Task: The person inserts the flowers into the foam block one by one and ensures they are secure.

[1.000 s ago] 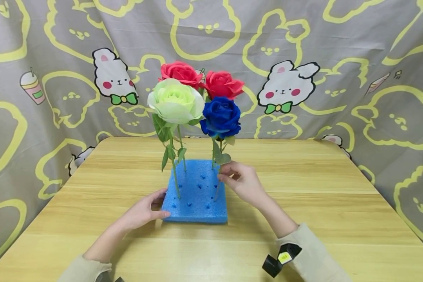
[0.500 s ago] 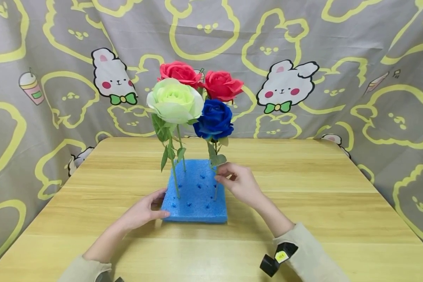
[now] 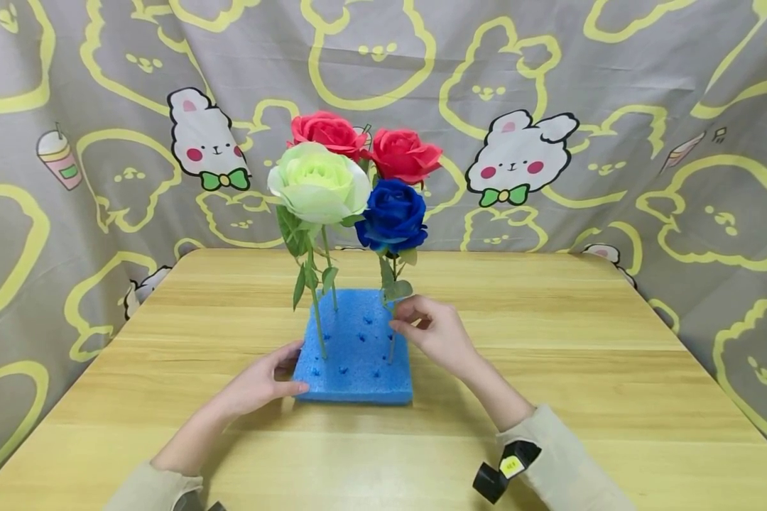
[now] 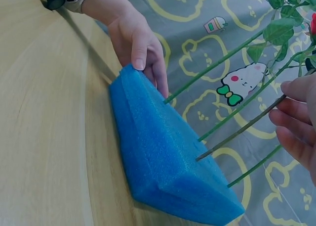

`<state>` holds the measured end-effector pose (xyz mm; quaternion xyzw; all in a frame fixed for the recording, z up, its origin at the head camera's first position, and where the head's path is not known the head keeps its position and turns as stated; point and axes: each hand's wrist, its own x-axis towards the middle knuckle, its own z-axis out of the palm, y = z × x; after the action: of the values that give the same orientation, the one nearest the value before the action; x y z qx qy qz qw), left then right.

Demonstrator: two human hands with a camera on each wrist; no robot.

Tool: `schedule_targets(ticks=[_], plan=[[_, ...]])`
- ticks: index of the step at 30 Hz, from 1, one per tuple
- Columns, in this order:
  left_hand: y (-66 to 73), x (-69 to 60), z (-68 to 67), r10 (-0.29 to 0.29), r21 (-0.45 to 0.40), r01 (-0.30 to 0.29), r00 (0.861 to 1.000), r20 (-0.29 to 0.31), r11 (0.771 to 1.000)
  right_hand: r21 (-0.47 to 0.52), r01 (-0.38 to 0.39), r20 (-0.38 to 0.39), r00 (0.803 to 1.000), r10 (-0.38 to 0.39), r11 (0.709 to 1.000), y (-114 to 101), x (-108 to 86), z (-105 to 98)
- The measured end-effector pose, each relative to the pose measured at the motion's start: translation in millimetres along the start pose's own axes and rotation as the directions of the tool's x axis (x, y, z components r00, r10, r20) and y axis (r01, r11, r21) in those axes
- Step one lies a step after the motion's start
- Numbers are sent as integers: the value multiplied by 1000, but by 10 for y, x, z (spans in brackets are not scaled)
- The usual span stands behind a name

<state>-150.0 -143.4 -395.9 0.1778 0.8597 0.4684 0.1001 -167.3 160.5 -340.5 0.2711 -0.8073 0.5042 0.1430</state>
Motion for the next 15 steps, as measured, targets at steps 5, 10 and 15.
schedule_targets(ticks=[5, 10, 15], plan=[[-5, 12, 11, -3, -4, 3, 1000, -4, 1000, 1, -13, 1, 1000, 13, 1000, 4, -14, -20], [-9, 5, 7, -3, -8, 3, 1000, 0, 1000, 7, -22, 6, 1000, 22, 1000, 28, -60, -54], [12, -18, -48, -35, -35, 34, 999, -13, 999, -3, -59, 22, 998, 59, 998, 110, -151, -128]])
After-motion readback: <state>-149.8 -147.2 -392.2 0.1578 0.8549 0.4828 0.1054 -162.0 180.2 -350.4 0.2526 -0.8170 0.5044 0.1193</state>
